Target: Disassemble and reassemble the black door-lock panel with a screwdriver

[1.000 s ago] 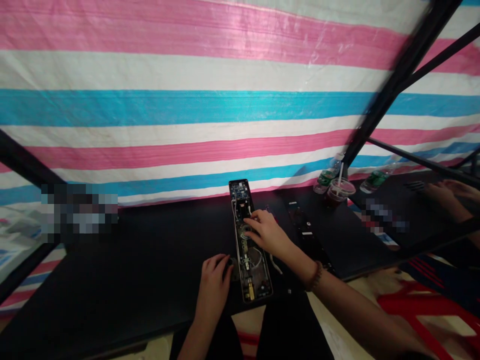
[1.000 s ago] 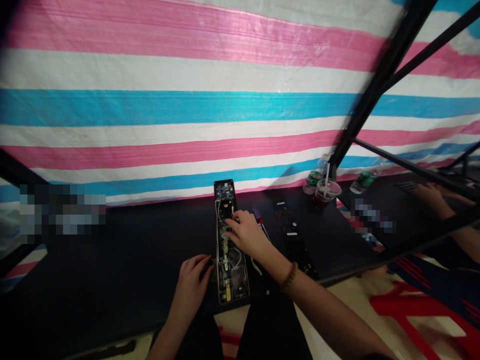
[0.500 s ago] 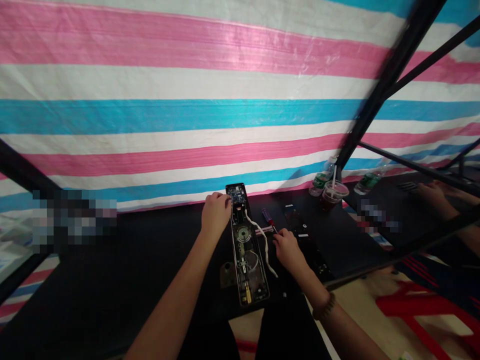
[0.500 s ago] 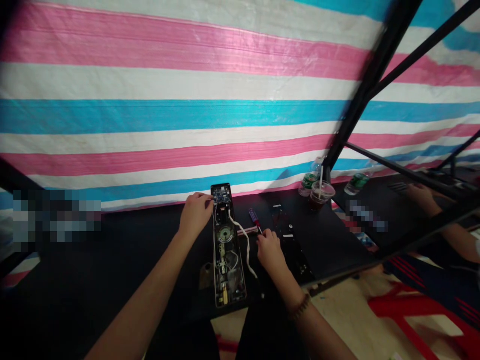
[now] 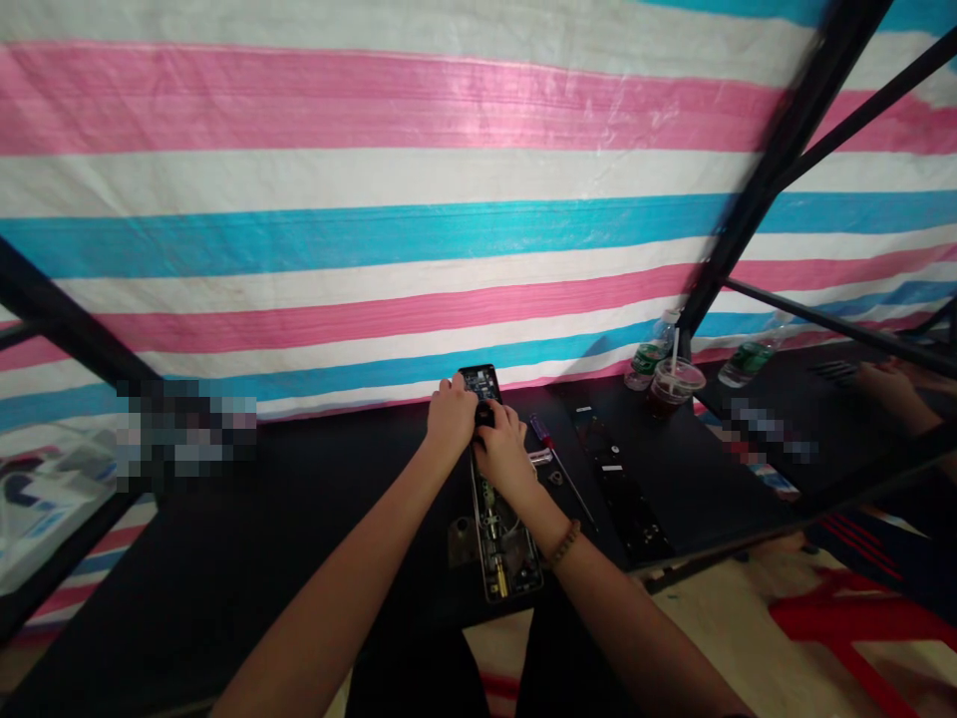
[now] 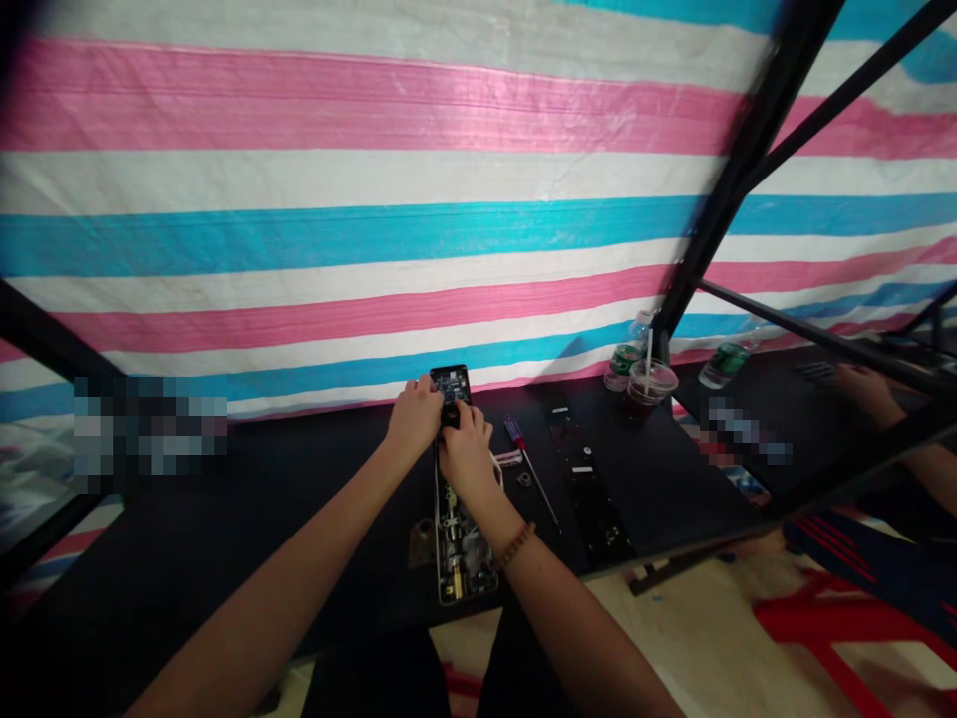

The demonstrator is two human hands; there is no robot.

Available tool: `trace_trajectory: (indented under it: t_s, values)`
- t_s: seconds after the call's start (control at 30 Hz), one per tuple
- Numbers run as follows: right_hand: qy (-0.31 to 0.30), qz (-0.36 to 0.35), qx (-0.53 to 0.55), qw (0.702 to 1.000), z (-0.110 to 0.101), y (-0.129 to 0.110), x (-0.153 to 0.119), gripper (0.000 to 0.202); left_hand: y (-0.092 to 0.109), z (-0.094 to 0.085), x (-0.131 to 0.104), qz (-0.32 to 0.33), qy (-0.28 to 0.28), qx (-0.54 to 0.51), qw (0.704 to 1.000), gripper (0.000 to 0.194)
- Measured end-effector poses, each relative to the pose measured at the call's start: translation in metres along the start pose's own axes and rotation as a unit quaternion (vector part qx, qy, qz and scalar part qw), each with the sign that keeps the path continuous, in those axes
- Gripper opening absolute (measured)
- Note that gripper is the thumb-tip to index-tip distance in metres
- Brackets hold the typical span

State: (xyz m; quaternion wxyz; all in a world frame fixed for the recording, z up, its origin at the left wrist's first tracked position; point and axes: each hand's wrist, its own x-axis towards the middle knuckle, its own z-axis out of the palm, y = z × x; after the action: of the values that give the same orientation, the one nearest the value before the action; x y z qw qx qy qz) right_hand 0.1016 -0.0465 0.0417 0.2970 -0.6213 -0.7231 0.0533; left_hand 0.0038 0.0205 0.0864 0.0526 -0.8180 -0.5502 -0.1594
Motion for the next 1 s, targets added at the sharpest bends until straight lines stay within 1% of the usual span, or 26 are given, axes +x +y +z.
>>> trace_trajectory:
  t_s: [0.07, 0.13, 0.2, 0.27, 0.3, 0.37, 0.4, 0.47, 0.53, 0.57, 0.63, 0.67, 0.73, 0.8, 0.83, 0.9, 1.0]
  values:
    - [0.012, 0.021, -0.001, 1.0, 0.005, -0.002, 0.002, 0.017, 0.001, 0.002, -0.003, 0.007, 0.013, -0.006, 1.0, 0.031]
    - [0.025, 0.039, 0.006, 0.999, 0.007, -0.003, 0.002, 0.019, 0.003, 0.0, -0.005, 0.009, 0.033, -0.019, 0.999, 0.03]
    - [0.036, 0.062, 0.027, 0.997, 0.007, -0.006, 0.003, 0.02, 0.003, -0.007, -0.007, 0.009, 0.058, -0.03, 0.998, 0.028]
    - [0.045, 0.08, 0.052, 0.994, 0.004, -0.01, 0.006, 0.019, -0.001, -0.016, -0.011, 0.002, 0.101, -0.054, 0.993, 0.024]
    - [0.042, 0.077, 0.062, 0.994, 0.002, -0.013, 0.007, 0.017, -0.005, -0.02, -0.014, -0.007, 0.13, -0.078, 0.988, 0.022]
    - [0.019, 0.037, 0.072, 0.997, -0.004, -0.016, 0.01, 0.014, -0.015, -0.024, -0.026, -0.045, 0.193, -0.158, 0.967, 0.024]
    - [0.005, 0.011, 0.068, 0.998, -0.007, -0.017, 0.011, 0.014, -0.021, -0.022, -0.034, -0.075, 0.216, -0.201, 0.952, 0.029]
    - [-0.004, -0.016, 0.034, 0.999, -0.016, -0.015, 0.014, 0.016, -0.027, -0.012, -0.056, -0.139, 0.231, -0.266, 0.925, 0.041]
    - [-0.001, 0.01, -0.029, 1.0, -0.024, -0.008, 0.016, 0.019, -0.021, 0.006, -0.083, -0.182, 0.227, -0.307, 0.906, 0.052]
    - [-0.011, 0.032, -0.06, 0.998, -0.028, -0.002, 0.018, 0.024, -0.014, 0.016, -0.097, -0.19, 0.218, -0.326, 0.9, 0.056]
    - [-0.058, 0.065, -0.099, 0.991, -0.035, 0.008, 0.023, 0.035, 0.011, 0.035, -0.126, -0.186, 0.183, -0.361, 0.895, 0.058]
    - [-0.086, 0.069, -0.107, 0.988, -0.038, 0.013, 0.026, 0.038, 0.025, 0.044, -0.139, -0.178, 0.158, -0.371, 0.897, 0.058]
    - [-0.122, 0.058, -0.112, 0.984, -0.043, 0.02, 0.034, 0.035, 0.052, 0.055, -0.159, -0.157, 0.109, -0.376, 0.907, 0.06]
    - [-0.135, 0.043, -0.123, 0.982, -0.046, 0.022, 0.043, 0.028, 0.07, 0.061, -0.17, -0.16, 0.087, -0.368, 0.912, 0.062]
    - [-0.138, 0.037, -0.132, 0.981, -0.047, 0.021, 0.048, 0.027, 0.074, 0.062, -0.173, -0.161, 0.082, -0.365, 0.913, 0.063]
    - [-0.141, 0.028, -0.151, 0.978, -0.048, 0.018, 0.057, 0.026, 0.076, 0.061, -0.175, -0.158, 0.077, -0.358, 0.917, 0.064]
    - [-0.152, 0.012, -0.175, 0.973, -0.048, 0.014, 0.067, 0.025, 0.069, 0.058, -0.174, -0.148, 0.073, -0.362, 0.917, 0.061]
